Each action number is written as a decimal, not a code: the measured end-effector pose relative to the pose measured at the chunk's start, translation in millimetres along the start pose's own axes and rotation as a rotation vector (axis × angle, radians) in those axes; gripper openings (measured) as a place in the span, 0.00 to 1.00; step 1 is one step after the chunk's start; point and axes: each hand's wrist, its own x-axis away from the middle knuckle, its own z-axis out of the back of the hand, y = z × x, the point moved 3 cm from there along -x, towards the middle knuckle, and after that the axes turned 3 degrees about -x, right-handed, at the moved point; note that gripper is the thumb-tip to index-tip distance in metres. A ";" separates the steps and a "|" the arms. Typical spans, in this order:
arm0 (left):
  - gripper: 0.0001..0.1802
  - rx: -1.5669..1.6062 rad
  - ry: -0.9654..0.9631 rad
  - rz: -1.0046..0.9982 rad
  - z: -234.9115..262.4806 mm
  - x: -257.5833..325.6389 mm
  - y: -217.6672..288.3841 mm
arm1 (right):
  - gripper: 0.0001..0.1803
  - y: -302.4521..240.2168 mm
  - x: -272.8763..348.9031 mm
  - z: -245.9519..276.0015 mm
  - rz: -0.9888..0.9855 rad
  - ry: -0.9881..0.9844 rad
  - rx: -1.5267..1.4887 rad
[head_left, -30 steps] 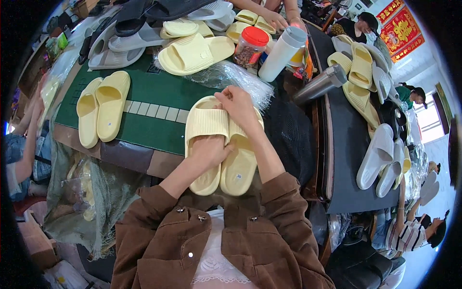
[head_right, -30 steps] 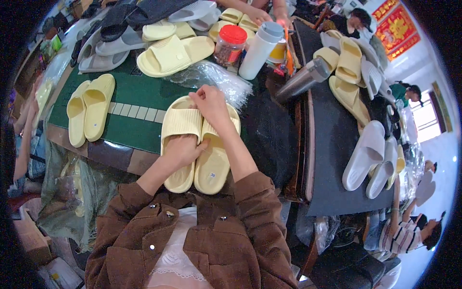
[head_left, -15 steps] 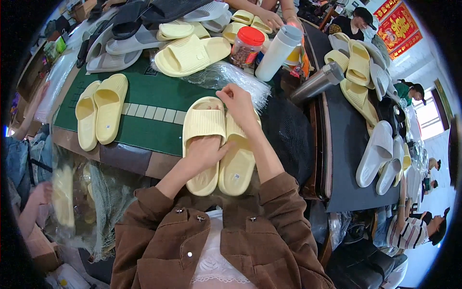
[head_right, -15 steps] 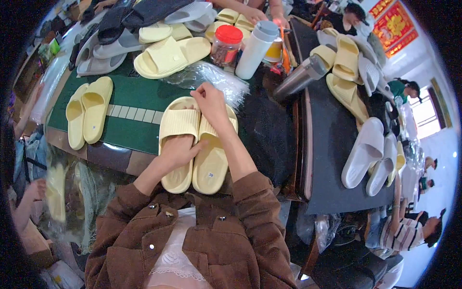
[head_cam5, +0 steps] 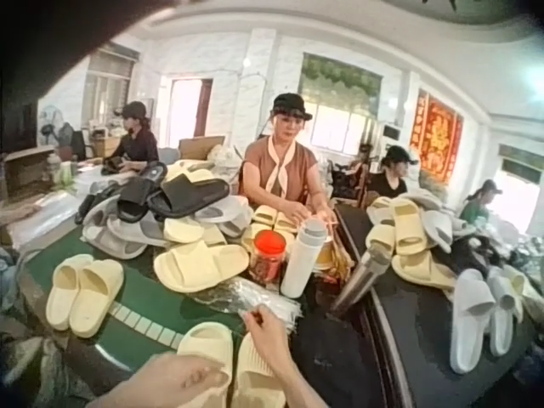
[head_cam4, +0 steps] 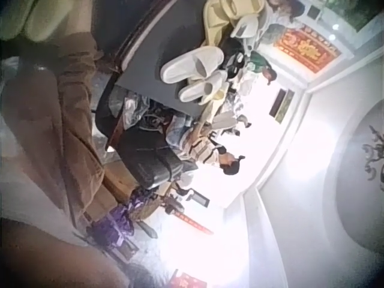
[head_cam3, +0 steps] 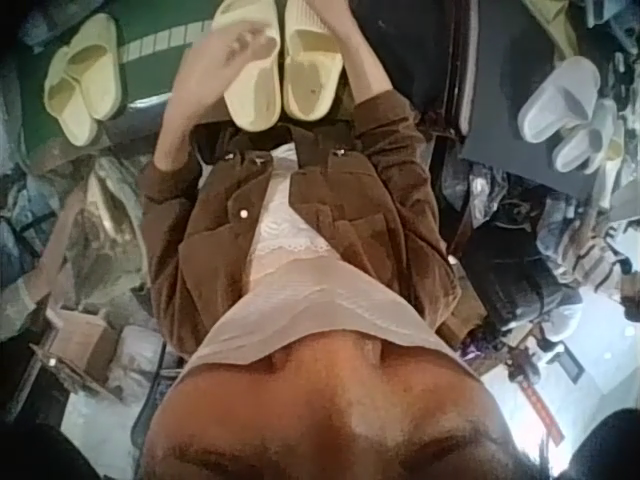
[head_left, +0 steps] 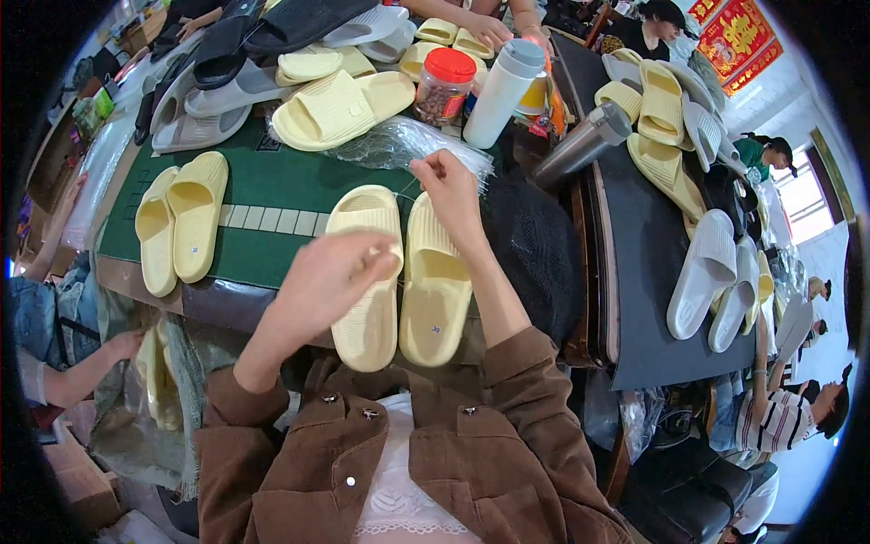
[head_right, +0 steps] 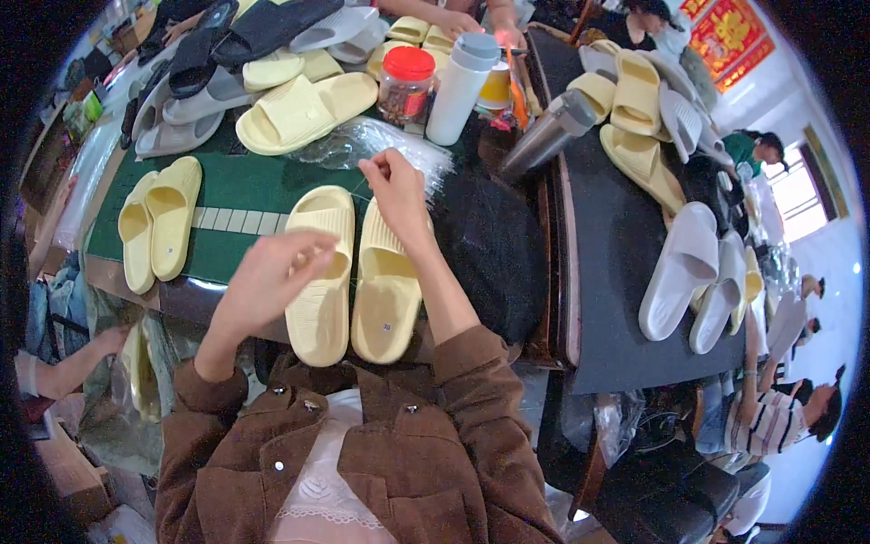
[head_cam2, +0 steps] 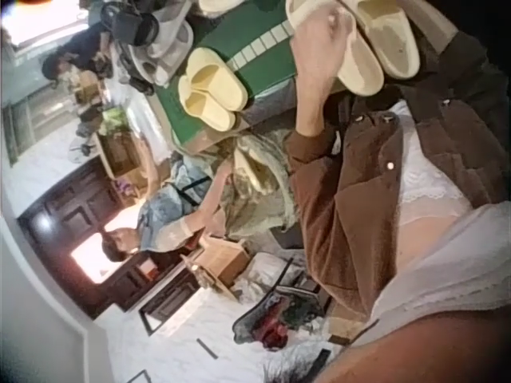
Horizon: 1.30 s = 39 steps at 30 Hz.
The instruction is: Inspecting and trimming loose threads from finished sandals and slippers.
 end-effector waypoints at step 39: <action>0.07 0.494 0.499 -0.070 -42.9 -117.5 -79.7 | 0.07 19.0 7.7 -6.5 -0.036 0.054 -0.307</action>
